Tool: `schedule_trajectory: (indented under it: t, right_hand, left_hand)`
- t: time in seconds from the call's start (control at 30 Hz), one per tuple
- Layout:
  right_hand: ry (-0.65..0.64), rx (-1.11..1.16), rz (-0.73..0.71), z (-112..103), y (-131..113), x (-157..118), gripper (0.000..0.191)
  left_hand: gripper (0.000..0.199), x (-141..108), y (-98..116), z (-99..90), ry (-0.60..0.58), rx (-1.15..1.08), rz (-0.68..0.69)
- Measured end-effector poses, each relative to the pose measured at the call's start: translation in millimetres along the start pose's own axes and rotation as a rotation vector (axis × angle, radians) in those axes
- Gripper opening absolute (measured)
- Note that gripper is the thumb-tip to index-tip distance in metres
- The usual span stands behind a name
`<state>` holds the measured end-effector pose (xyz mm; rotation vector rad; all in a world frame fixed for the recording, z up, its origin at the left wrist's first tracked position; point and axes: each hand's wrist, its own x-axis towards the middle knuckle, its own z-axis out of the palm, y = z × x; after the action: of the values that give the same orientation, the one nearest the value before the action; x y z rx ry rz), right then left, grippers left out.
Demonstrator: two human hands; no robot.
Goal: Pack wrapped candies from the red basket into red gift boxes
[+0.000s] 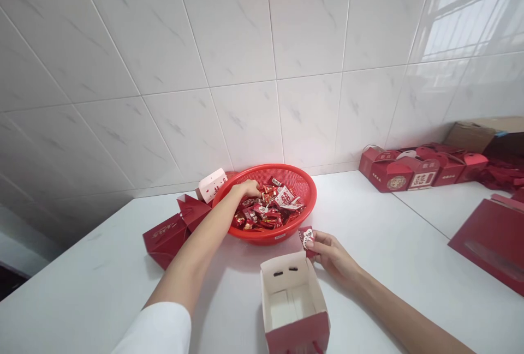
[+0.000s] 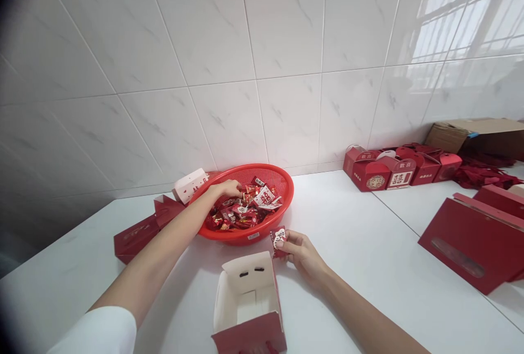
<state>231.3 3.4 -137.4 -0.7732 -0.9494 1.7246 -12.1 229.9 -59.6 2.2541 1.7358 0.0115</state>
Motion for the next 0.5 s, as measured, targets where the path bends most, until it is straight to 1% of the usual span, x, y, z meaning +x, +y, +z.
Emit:
schedule_trajectory:
  t: [0.07, 0.13, 0.2, 0.27, 0.33, 0.4, 0.47, 0.5]
  right_hand:
    - [-0.005, -0.001, 0.002, -1, 0, 0, 0.031]
    - [-0.011, -0.004, 0.001, -1, 1, 1, 0.031]
    - [-0.013, -0.004, -0.006, -1, 1, 1, 0.030]
    - [-0.011, 0.002, -0.008, -1, 1, 1, 0.031]
    - [-0.014, 0.007, -0.007, -1, -2, 1, 0.032]
    - [-0.018, 0.002, -0.021, -2, -7, 0, 0.033]
    - [-0.009, -0.015, -0.058, -2, -15, -3, 0.032]
    - [0.001, -0.024, -0.080, -2, -20, -4, 0.030]
  left_hand:
    - [0.026, -2, -4, -2.6, 0.004, -0.045, -0.013]
    - [0.035, -6, -6, -7.4, 0.035, -0.113, -0.007]
    - [0.038, -13, -3, -13.2, 0.093, -0.199, 0.018]
    - [0.037, -21, 4, -18.3, 0.164, -0.288, 0.056]
    - [0.034, -32, 16, -21.2, 0.220, -0.364, 0.106]
    - [0.035, -45, 33, -21.0, 0.243, -0.471, 0.199]
    - [0.040, -61, 53, -18.5, 0.235, -0.604, 0.354]
    - [0.039, -70, 64, -16.6, 0.226, -0.620, 0.426]
